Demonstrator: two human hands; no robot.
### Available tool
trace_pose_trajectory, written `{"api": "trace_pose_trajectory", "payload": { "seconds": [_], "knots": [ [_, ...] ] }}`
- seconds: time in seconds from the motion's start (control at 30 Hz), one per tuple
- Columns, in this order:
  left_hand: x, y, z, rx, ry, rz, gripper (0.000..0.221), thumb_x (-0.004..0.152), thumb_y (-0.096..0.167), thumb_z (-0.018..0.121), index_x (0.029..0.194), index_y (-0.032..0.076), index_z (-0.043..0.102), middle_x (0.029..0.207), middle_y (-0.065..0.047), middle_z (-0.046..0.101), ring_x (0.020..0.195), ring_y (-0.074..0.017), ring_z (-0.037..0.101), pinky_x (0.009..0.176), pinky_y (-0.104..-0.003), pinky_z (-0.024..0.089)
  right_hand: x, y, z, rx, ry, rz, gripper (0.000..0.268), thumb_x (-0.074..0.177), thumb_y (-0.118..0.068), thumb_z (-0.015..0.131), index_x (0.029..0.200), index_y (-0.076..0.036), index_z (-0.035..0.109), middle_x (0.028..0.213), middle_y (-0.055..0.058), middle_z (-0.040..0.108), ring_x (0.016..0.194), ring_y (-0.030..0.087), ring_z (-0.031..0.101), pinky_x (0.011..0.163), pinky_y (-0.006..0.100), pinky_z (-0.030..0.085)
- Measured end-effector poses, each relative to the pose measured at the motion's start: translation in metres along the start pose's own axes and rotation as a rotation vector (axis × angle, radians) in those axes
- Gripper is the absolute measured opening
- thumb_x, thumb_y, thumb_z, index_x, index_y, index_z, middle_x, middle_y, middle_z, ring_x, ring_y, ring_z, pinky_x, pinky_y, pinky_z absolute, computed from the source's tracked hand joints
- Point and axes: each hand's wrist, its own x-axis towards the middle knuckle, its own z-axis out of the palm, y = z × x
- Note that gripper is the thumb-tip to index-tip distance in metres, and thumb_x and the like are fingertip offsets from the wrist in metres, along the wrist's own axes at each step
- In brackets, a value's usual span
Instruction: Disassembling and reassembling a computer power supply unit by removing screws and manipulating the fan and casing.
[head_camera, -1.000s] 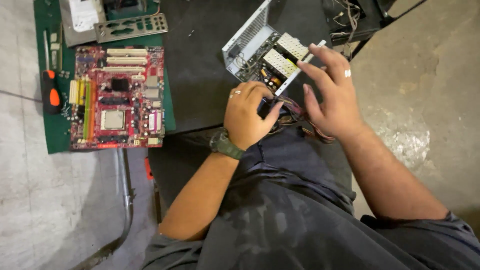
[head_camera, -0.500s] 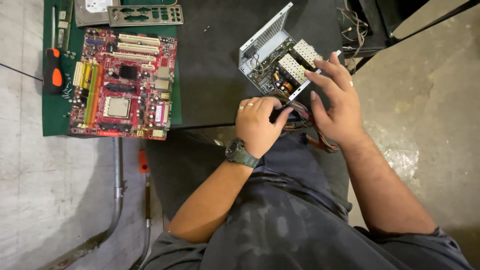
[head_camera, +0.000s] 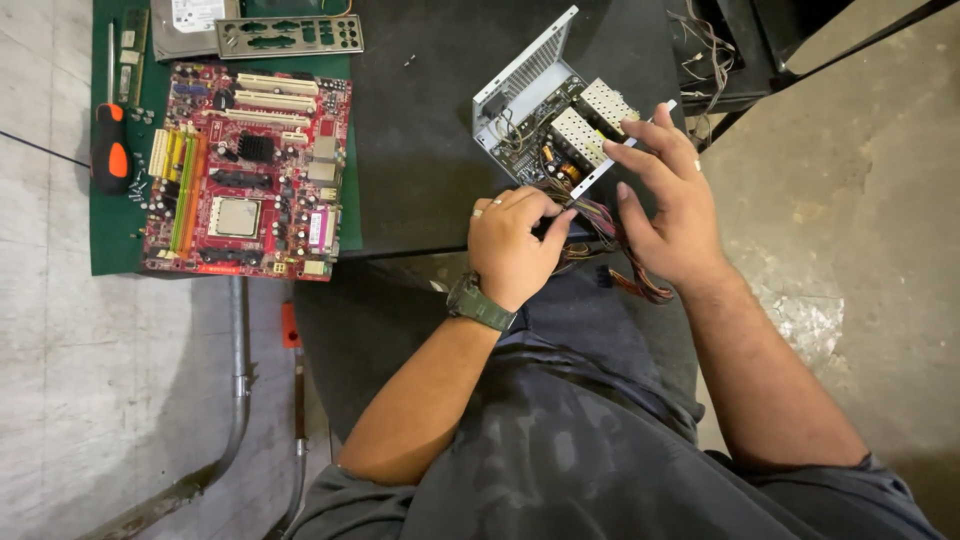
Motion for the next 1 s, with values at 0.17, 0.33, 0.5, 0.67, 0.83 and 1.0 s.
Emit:
{"api": "trace_pose_trajectory", "payload": {
  "seconds": [0.17, 0.33, 0.5, 0.67, 0.83, 1.0],
  "knots": [
    [0.001, 0.0, -0.001, 0.001, -0.026, -0.022, 0.014, 0.077, 0.022, 0.081, 0.077, 0.016, 0.068, 0.069, 0.003, 0.065, 0.064, -0.0218, 0.067, 0.065, -0.037, 0.048, 0.001, -0.001, 0.0, 0.026, 0.004, 0.003, 0.039, 0.096, 0.006, 0.065, 0.134, -0.005, 0.069, 0.144, 0.022, 0.055, 0.148, 0.051, 0.034, 0.117, 0.061, 0.035],
    [-0.002, -0.002, 0.001, 0.042, -0.016, 0.005, 0.013, 0.079, 0.025, 0.08, 0.081, 0.018, 0.069, 0.07, 0.005, 0.065, 0.066, -0.0189, 0.068, 0.067, -0.036, 0.049, 0.0, 0.0, 0.002, 0.042, 0.006, 0.012, 0.039, 0.097, 0.004, 0.064, 0.135, -0.006, 0.069, 0.146, 0.021, 0.054, 0.15, 0.05, 0.031, 0.118, 0.06, 0.033],
    [-0.008, -0.007, 0.004, 0.008, 0.051, 0.034, 0.008, 0.084, 0.025, 0.078, 0.088, 0.022, 0.071, 0.08, 0.008, 0.069, 0.074, -0.0176, 0.07, 0.072, -0.033, 0.052, -0.001, 0.0, 0.001, 0.06, -0.009, 0.021, 0.043, 0.096, 0.005, 0.064, 0.138, -0.006, 0.067, 0.149, 0.021, 0.052, 0.151, 0.049, 0.029, 0.119, 0.06, 0.032],
    [0.006, -0.007, -0.012, -0.173, -0.002, 0.068, 0.007, 0.088, 0.018, 0.076, 0.094, 0.017, 0.071, 0.083, 0.001, 0.067, 0.074, -0.023, 0.068, 0.072, -0.035, 0.055, 0.0, -0.009, -0.001, 0.045, -0.01, -0.013, 0.042, 0.097, -0.002, 0.064, 0.139, -0.004, 0.064, 0.15, 0.024, 0.05, 0.149, 0.053, 0.03, 0.117, 0.064, 0.032],
    [0.038, -0.008, -0.041, -0.161, -0.196, 0.263, 0.014, 0.091, 0.014, 0.072, 0.105, 0.015, 0.072, 0.096, -0.004, 0.065, 0.088, -0.0296, 0.067, 0.078, -0.041, 0.055, -0.018, -0.035, 0.004, -0.154, 0.075, -0.031, 0.038, 0.095, -0.013, 0.069, 0.131, -0.001, 0.067, 0.136, 0.026, 0.058, 0.138, 0.052, 0.05, 0.113, 0.06, 0.042],
    [0.056, -0.027, -0.038, -0.094, -0.359, 0.47, 0.014, 0.098, 0.028, 0.068, 0.107, 0.019, 0.073, 0.109, 0.002, 0.068, 0.096, -0.0252, 0.063, 0.082, -0.037, 0.048, -0.034, -0.032, 0.03, -0.243, 0.052, 0.07, 0.042, 0.09, -0.031, 0.072, 0.124, -0.008, 0.066, 0.118, 0.012, 0.068, 0.11, 0.035, 0.069, 0.093, 0.048, 0.052]
  ]
}}
